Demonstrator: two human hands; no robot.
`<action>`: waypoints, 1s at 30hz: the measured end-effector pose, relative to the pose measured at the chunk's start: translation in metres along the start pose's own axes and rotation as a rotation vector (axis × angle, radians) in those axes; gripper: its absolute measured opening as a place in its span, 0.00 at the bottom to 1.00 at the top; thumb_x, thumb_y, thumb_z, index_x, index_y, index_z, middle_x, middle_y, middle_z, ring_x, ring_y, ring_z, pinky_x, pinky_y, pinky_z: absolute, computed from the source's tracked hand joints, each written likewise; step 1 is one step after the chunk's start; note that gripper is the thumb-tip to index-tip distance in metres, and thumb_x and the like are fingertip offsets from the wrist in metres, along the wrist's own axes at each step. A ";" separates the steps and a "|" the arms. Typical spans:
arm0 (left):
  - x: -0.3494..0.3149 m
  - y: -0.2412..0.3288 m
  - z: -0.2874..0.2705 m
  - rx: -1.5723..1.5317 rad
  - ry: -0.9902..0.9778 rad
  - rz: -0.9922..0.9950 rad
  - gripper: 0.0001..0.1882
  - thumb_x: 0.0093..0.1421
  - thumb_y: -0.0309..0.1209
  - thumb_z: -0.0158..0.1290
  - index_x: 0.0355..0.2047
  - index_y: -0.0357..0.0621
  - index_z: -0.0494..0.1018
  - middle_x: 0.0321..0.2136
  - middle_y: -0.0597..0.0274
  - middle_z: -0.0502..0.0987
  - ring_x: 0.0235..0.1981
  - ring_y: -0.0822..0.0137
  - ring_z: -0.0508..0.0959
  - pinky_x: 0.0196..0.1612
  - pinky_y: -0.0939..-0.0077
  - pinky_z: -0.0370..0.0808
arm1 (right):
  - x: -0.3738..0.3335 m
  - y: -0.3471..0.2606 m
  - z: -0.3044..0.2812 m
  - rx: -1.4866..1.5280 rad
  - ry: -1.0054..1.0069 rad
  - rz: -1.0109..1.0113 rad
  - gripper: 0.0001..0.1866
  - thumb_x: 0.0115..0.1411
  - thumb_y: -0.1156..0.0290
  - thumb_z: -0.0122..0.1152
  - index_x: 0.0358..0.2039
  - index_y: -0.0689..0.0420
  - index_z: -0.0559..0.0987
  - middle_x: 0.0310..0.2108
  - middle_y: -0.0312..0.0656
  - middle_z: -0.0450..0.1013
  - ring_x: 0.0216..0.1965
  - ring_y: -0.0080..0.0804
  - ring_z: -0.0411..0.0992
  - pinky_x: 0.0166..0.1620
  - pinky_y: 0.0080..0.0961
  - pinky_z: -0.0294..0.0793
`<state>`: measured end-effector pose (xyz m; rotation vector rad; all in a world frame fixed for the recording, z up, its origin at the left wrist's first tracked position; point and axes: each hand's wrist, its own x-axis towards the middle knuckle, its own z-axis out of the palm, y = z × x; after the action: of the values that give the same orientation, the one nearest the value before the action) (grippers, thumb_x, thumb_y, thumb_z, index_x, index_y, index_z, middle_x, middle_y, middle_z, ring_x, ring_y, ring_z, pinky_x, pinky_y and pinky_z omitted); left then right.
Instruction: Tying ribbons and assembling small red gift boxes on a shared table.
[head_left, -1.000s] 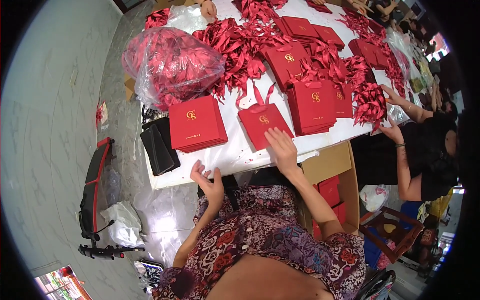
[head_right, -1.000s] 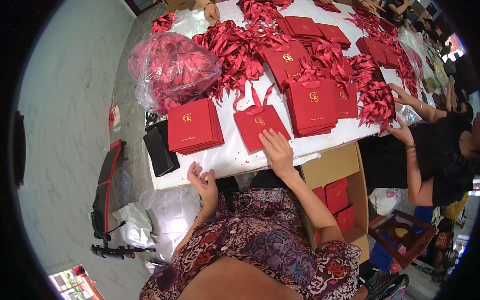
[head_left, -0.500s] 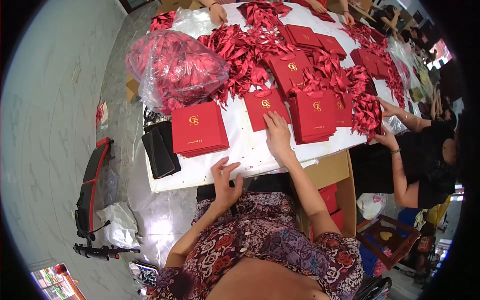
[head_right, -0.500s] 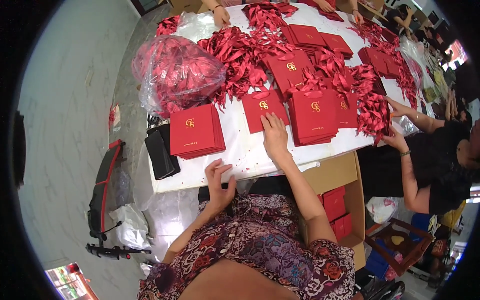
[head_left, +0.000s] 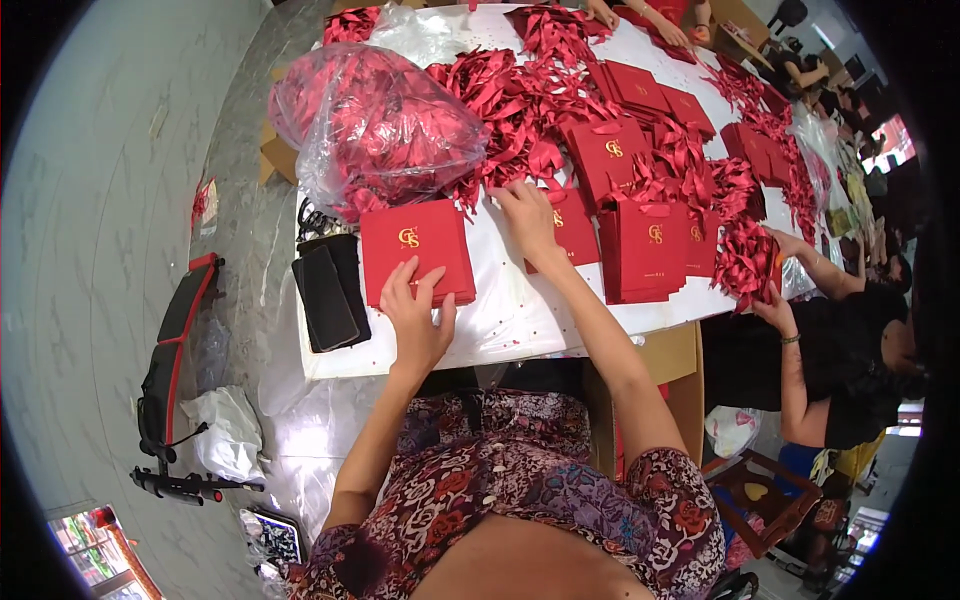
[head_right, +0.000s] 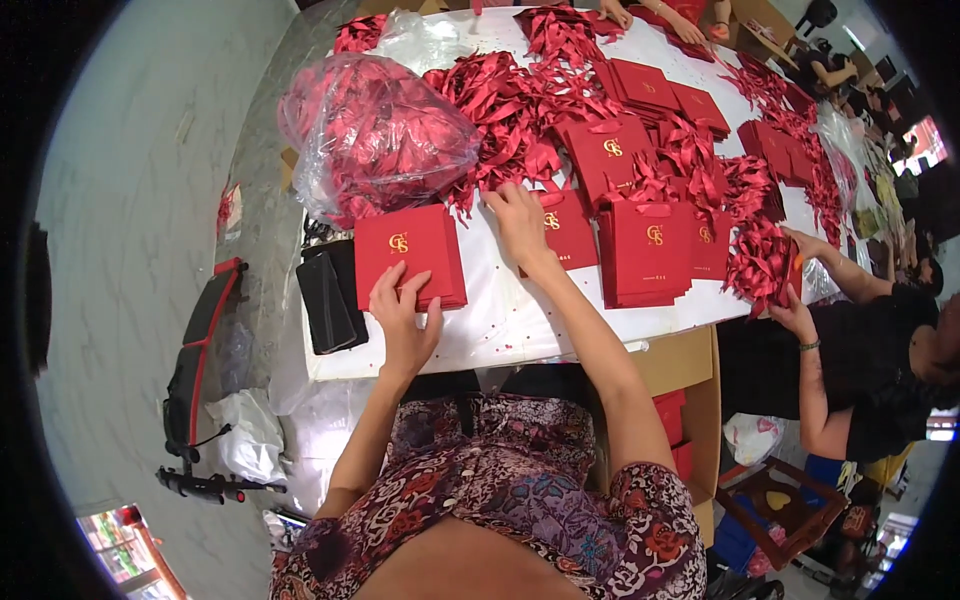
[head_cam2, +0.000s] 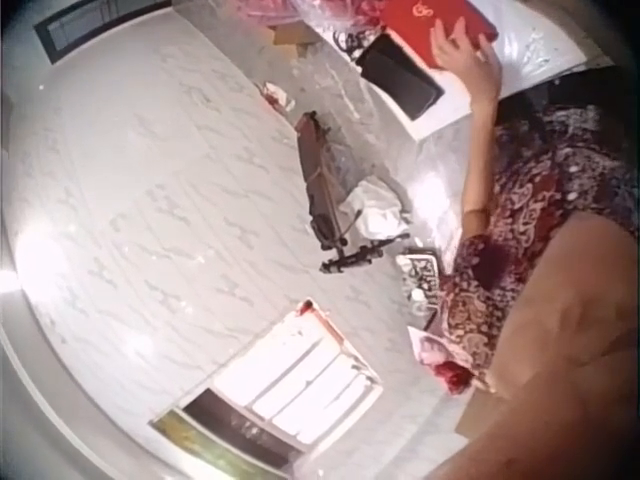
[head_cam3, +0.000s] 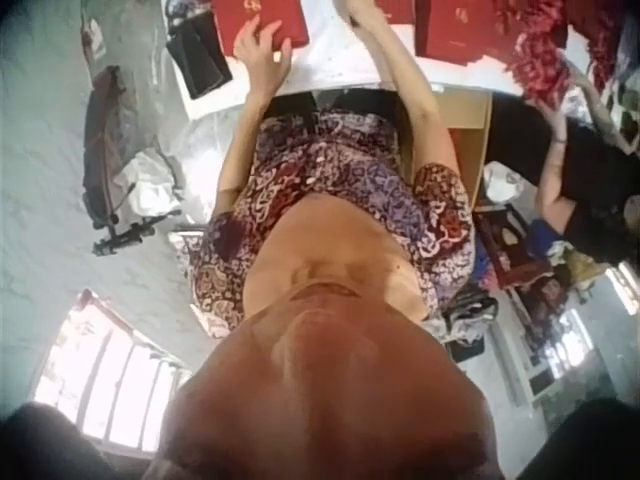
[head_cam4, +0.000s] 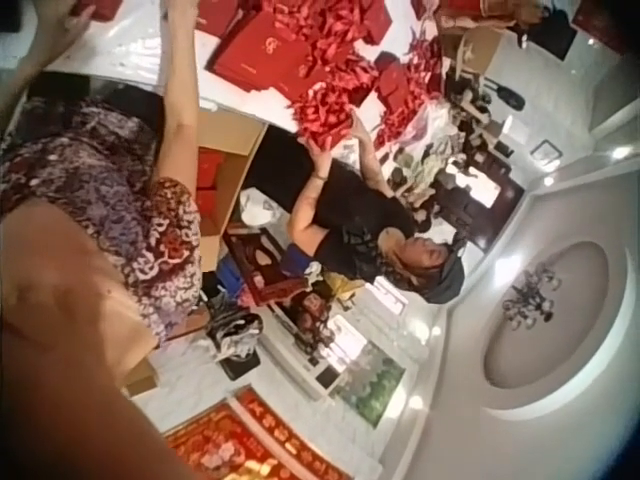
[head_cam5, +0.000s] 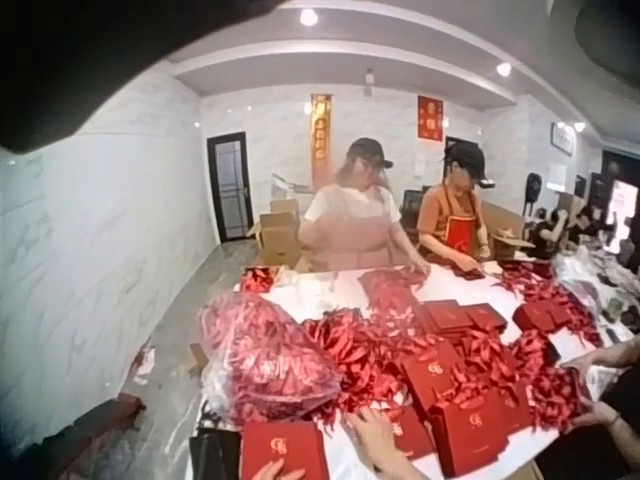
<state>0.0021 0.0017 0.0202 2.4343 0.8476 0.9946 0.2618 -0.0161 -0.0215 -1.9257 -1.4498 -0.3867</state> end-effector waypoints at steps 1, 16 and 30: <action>0.000 0.001 0.001 0.003 -0.014 0.004 0.24 0.53 0.29 0.61 0.52 0.47 0.73 0.59 0.48 0.64 0.61 0.43 0.61 0.61 0.48 0.55 | 0.005 0.005 0.011 -0.047 -0.036 -0.021 0.10 0.55 0.72 0.60 0.38 0.51 0.81 0.34 0.39 0.71 0.39 0.40 0.71 0.40 0.38 0.69; 0.015 0.002 -0.014 0.156 -0.175 0.078 0.27 0.55 0.39 0.61 0.53 0.43 0.73 0.56 0.49 0.69 0.55 0.47 0.66 0.57 0.52 0.59 | 0.007 -0.004 -0.011 0.390 0.178 0.059 0.04 0.57 0.78 0.59 0.34 0.61 0.77 0.34 0.46 0.71 0.37 0.43 0.71 0.41 0.35 0.71; 0.062 -0.026 -0.040 0.099 -0.003 0.047 0.25 0.55 0.38 0.62 0.52 0.45 0.73 0.53 0.49 0.70 0.52 0.50 0.71 0.53 0.59 0.65 | -0.077 -0.030 -0.159 0.731 0.658 0.391 0.06 0.71 0.76 0.40 0.46 0.60 0.66 0.35 0.41 0.68 0.28 0.24 0.68 0.36 0.21 0.72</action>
<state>-0.0019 0.0663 0.0641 2.5494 0.8616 0.9869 0.2341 -0.1751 0.0570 -1.2578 -0.6267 -0.2237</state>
